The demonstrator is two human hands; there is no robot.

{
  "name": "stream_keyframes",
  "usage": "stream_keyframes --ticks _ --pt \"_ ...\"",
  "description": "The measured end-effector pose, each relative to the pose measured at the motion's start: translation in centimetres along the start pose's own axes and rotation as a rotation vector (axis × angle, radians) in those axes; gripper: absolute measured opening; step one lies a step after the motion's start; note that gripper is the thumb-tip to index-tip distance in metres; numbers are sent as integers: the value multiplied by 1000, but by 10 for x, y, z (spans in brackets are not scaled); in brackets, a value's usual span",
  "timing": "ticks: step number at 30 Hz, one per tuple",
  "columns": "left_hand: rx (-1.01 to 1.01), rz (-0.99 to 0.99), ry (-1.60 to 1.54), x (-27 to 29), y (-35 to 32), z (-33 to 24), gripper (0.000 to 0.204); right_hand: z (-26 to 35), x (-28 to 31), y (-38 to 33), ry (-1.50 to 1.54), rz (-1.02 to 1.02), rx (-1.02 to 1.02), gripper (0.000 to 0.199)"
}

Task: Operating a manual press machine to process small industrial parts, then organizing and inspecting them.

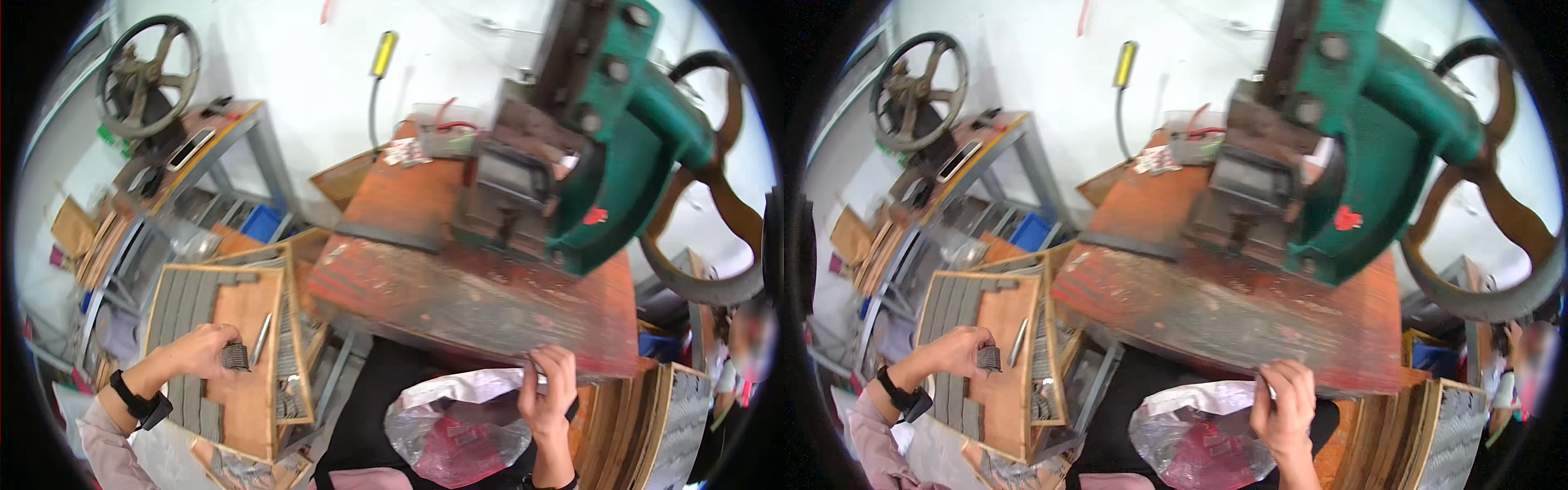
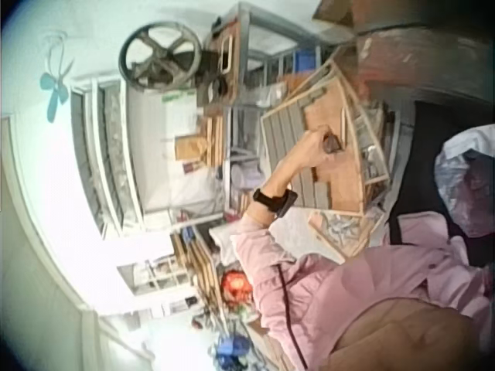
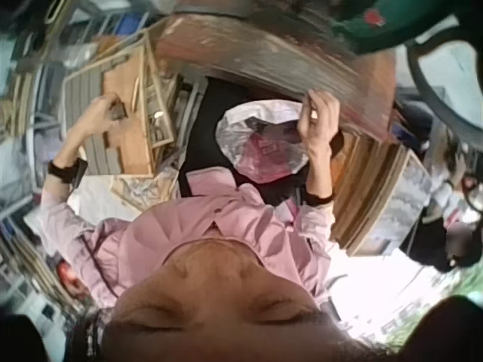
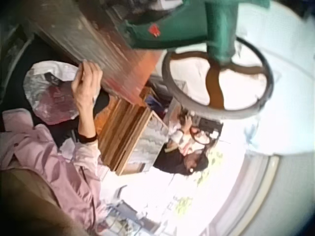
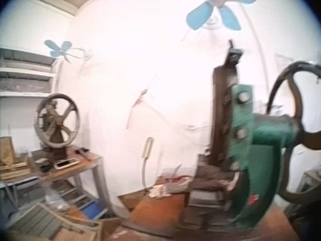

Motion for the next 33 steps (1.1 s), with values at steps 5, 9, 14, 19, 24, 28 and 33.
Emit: stream_keyframes --ticks 5,9,14,19,24,28,33 --pt "-552 -132 52 50 92 -150 51 1 -1 12 -15 168 -48 33" --pt "-817 -166 113 42 174 -254 45 2 -19 24 62 329 -78 70" --pt "-936 33 316 17 227 -310 48 -26 -35 40 98 348 -194 95" --pt "-853 -143 -7 19 217 -283 66 -50 -47 34 256 509 -272 83" --pt "-803 -327 -97 8 206 -261 64 -53 -53 27 196 489 -219 73" --pt "-784 -314 -201 9 203 -256 62 -49 -53 33 187 540 -271 68" --pt "-932 -628 -419 66 200 -252 87 -38 -31 95 299 329 -205 80"
Point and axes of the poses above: each hand's wrist, its own y-axis towards the middle knuckle, its own x-axis out of the back of the hand, z = x × y, the point moved 6 cm from there along y, towards the middle knuckle, and after that the axes turned 9 degrees about -x, right-handed, at the moved point
